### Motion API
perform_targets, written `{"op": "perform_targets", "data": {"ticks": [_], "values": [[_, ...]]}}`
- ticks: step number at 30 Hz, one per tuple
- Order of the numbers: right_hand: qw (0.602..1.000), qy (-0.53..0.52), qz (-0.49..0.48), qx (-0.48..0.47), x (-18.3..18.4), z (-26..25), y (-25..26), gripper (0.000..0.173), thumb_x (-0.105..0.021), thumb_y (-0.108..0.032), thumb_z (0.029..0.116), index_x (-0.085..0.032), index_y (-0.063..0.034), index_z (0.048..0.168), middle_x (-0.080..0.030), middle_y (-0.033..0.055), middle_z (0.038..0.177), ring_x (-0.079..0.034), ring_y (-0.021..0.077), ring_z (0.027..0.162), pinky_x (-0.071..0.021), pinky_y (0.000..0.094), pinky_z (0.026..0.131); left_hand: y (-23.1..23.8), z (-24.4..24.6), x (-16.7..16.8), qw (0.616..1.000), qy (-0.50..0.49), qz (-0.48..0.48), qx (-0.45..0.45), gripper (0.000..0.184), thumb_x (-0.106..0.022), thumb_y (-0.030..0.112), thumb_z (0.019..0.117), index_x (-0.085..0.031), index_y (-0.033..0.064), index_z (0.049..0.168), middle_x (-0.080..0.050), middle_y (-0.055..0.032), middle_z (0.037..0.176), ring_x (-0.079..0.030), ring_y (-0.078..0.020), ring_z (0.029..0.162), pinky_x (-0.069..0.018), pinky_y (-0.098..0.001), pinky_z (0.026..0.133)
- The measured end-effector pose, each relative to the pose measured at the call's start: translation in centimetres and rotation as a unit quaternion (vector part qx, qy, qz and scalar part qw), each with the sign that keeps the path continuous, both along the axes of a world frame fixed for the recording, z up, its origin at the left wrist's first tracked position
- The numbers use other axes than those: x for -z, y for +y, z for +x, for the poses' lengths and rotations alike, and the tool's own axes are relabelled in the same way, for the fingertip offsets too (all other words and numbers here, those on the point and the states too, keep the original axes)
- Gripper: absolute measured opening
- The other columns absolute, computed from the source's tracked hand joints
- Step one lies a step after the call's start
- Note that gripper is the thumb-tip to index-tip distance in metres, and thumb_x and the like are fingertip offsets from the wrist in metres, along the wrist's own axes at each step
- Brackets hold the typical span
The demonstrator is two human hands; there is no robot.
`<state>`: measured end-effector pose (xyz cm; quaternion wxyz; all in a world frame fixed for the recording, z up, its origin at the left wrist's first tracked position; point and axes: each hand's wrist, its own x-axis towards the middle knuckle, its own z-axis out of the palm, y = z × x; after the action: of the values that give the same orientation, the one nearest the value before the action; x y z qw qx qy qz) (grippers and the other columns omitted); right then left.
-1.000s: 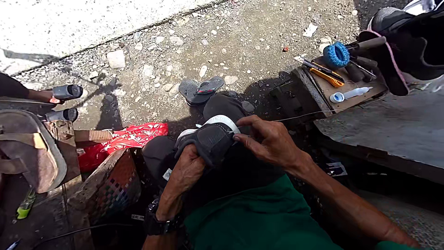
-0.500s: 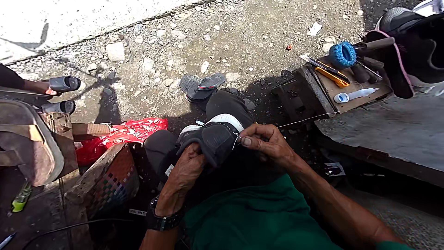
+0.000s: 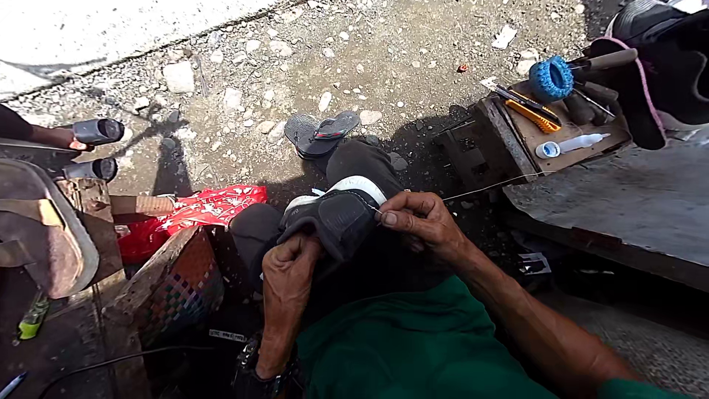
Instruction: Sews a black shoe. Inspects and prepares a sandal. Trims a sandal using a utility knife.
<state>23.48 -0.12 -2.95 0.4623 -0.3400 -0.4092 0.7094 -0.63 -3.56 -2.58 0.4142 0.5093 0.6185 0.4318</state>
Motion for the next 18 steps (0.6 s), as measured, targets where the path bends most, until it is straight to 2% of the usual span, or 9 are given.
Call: {"op": "perform_targets", "data": {"ticks": [4, 9, 14, 18], "values": [[1.000, -0.012, -0.014, 0.001, -0.1, -0.3, 0.2, 0.014, -0.066, -0.014, 0.0992, -0.074, -0.0040, 0.104, -0.064, -0.0084, 0.069, -0.046, -0.0048, 0.048, -0.0391, 0.0134, 0.043, -0.6, -0.1, 0.0, 0.997, 0.045, 0.000, -0.066, 0.037, -0.060, 0.006, 0.0872, -0.047, 0.0214, 0.056, -0.049, 0.0138, 0.053, -0.047, 0.0041, 0.049, -0.0396, -0.0147, 0.048], [1.000, -0.011, -0.026, 0.002, -0.3, -0.3, 0.4, 0.013, -0.066, -0.014, 0.0991, -0.075, -0.0045, 0.102, -0.063, -0.0085, 0.067, -0.045, -0.0049, 0.046, -0.0383, 0.0132, 0.043, -0.7, -0.4, 0.1, 0.997, 0.042, 0.014, -0.062, 0.036, -0.060, 0.007, 0.0895, -0.049, 0.0203, 0.058, -0.051, 0.0128, 0.055, -0.050, 0.0027, 0.051, -0.0421, -0.0151, 0.050], [0.999, -0.027, -0.026, 0.032, -0.2, -1.4, 0.3, 0.012, -0.067, -0.013, 0.0968, -0.076, -0.0048, 0.096, -0.060, -0.0086, 0.061, -0.042, -0.0045, 0.044, -0.0368, 0.0141, 0.042, 0.1, -0.5, 1.0, 0.985, 0.123, 0.038, -0.115, 0.042, -0.059, 0.002, 0.0807, -0.033, 0.0211, 0.053, -0.035, 0.0130, 0.050, -0.034, 0.0042, 0.044, -0.0279, -0.0164, 0.044], [0.998, -0.034, -0.038, 0.033, -0.2, -1.8, 0.5, 0.012, -0.068, -0.013, 0.0954, -0.077, -0.0061, 0.093, -0.057, -0.0087, 0.058, -0.041, -0.0038, 0.043, -0.0365, 0.0143, 0.042, 0.0, -1.3, 1.9, 0.980, 0.139, 0.028, -0.137, 0.043, -0.061, 0.002, 0.0805, -0.034, 0.0212, 0.052, -0.037, 0.0146, 0.048, -0.035, 0.0062, 0.042, -0.0287, -0.0160, 0.043]]}}
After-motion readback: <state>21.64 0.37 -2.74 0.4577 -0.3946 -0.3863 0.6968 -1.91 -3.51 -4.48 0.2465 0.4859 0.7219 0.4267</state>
